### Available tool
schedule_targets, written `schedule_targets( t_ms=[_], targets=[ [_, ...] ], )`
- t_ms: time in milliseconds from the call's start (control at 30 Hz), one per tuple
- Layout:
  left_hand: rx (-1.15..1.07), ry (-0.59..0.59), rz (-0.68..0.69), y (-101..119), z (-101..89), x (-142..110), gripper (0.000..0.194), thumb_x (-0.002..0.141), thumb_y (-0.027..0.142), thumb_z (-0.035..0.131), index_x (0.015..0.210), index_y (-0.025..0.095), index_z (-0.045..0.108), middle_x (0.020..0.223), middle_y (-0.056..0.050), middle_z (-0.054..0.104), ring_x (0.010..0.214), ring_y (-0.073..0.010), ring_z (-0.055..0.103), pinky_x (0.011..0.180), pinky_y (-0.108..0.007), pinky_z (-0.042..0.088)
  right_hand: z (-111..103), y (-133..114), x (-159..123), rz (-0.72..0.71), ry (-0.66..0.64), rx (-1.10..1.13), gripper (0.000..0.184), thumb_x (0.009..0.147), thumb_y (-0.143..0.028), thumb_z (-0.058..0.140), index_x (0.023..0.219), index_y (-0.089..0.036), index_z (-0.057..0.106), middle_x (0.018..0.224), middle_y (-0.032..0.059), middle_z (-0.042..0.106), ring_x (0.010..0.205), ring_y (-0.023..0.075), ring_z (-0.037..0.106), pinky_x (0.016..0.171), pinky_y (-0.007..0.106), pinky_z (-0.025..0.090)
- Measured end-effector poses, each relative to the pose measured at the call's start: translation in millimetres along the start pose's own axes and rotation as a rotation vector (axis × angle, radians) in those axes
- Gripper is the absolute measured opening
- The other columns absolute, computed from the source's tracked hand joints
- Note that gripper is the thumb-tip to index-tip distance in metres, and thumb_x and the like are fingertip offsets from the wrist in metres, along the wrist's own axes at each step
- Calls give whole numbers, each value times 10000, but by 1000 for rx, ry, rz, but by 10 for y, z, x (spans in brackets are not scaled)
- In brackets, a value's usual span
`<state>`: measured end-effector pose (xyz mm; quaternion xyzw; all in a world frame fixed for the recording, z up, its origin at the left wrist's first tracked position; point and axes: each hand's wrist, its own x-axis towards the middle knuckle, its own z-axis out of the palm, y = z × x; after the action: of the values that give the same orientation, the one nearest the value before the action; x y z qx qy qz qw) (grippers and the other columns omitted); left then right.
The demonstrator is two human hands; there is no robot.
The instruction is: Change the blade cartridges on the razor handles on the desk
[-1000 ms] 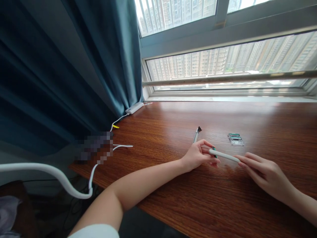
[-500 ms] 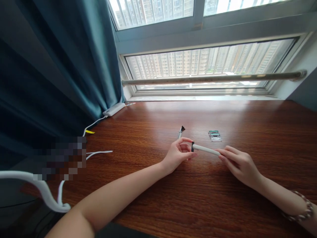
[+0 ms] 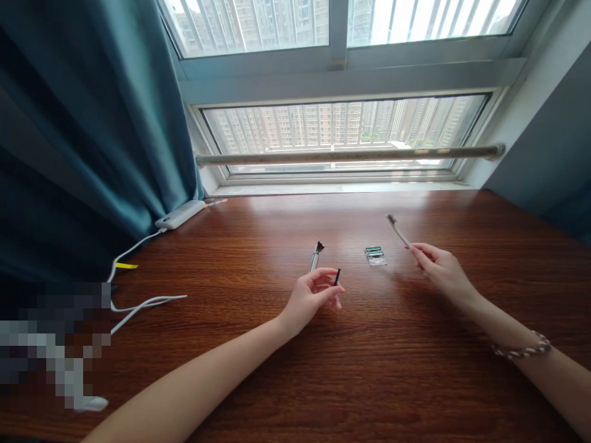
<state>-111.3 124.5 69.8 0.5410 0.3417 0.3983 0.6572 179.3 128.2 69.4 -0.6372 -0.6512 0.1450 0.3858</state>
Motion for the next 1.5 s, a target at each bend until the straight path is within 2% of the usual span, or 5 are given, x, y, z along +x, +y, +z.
schedule_targets(
  t_ms=[533,700,900,1300,1500],
  targets=[
    [-110,119,-156,126,87,11,238,683,287,643,823,96,614,758,-89,670,614,-151,624,627,-288,502,114,147,-215,-58,85,-567,194,816,-225,457,878,-109,599,793,109,479,680,206,480,602,324,408],
    [-127,112,-190,205,173,54,253,702,327,622,788,89,633,722,-84,655,559,-121,599,549,-230,473,93,-393,-231,-283,-118,71,268,855,-246,417,1089,-210,543,942,84,537,826,192,536,722,323,463],
    [-22,-6,-175,227,355,234,307,693,387,610,739,87,651,638,-57,624,482,-98,545,492,-208,426,206,-695,-252,125,-232,674,258,749,-364,589,920,-174,630,804,50,648,726,183,606,665,292,500],
    [-161,35,-177,12,843,550,287,616,327,686,728,108,539,742,-81,661,587,-157,626,586,-274,486,256,-520,-170,430,-53,970,282,607,-350,724,789,-144,663,745,56,655,657,166,595,629,278,471],
    [-30,11,-130,-138,828,637,255,636,274,662,778,122,515,678,-23,605,534,-129,589,540,-266,482,167,-398,161,178,-101,668,282,682,-401,649,808,-151,682,759,65,652,703,183,590,644,292,465]
  ],
)
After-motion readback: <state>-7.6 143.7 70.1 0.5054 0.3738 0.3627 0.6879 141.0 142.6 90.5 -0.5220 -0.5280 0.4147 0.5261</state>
